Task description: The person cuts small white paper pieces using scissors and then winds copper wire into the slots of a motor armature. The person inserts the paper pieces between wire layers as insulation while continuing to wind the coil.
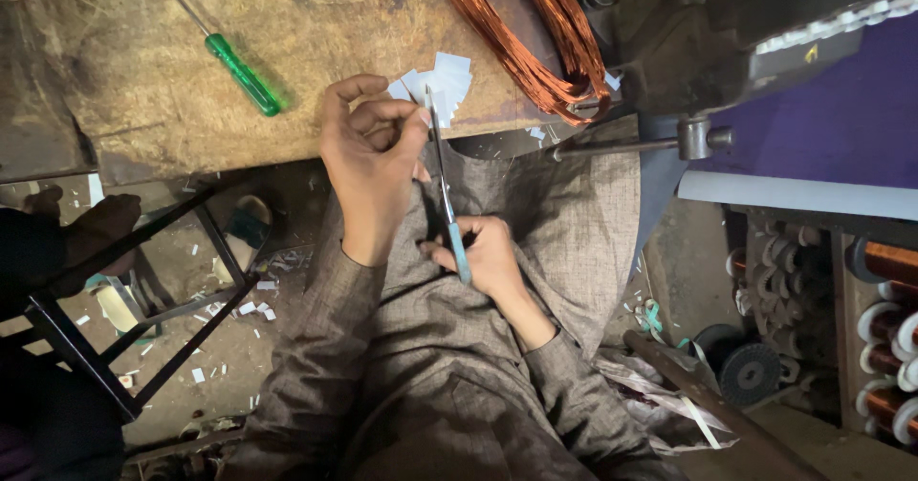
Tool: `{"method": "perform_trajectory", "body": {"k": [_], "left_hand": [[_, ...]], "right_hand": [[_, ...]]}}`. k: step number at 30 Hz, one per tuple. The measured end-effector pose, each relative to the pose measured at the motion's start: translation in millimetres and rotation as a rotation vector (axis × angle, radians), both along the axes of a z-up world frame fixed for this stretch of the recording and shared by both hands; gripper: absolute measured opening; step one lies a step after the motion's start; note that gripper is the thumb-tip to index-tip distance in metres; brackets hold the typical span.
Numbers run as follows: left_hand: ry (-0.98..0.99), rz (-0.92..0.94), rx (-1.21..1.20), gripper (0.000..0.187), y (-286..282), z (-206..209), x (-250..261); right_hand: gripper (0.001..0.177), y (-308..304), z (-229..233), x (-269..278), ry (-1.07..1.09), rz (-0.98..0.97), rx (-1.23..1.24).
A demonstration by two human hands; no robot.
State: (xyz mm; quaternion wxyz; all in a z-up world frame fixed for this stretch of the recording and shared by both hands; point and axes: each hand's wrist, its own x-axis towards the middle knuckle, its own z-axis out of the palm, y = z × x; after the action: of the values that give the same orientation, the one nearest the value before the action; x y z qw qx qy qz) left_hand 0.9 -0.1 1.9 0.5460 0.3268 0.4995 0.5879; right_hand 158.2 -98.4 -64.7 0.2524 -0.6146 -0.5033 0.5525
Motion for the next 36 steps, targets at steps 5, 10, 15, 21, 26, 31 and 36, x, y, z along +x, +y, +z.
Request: {"method": "perform_trajectory", "body": {"k": [5, 10, 15, 21, 26, 31, 36], "left_hand": [[-0.009, 0.002, -0.022, 0.043, 2, 1, 0], [0.016, 0.048, 0.005, 0.042, -4, 4, -7], [0.132, 0.074, 0.016, 0.036, -38, -2, -49], [0.268, 0.234, -0.195, 0.014, -88, -29, -109], [0.202, 0.205, -0.296, 0.008, -99, -47, -106], [0.272, -0.069, -0.028, 0.005, -83, -45, -46], [0.347, -0.427, 0.162, 0.016, -93, -35, 13]], "right_hand": [[0.02, 0, 2, -1, -0.037, -0.006, -0.01], [0.024, -1, 4, -6, -0.073, -0.005, 0.058], [0.034, -2, 21, -7, -0.201, 0.015, 0.146], [0.036, 17, 73, -6, -0.049, 0.184, 0.28], [0.041, 75, 118, -26, -0.454, 0.22, 0.463], [0.032, 126, 144, -65, -0.558, 0.349, 0.633], [0.03, 99, 152, -88, -0.27, 0.323, 0.818]]}}
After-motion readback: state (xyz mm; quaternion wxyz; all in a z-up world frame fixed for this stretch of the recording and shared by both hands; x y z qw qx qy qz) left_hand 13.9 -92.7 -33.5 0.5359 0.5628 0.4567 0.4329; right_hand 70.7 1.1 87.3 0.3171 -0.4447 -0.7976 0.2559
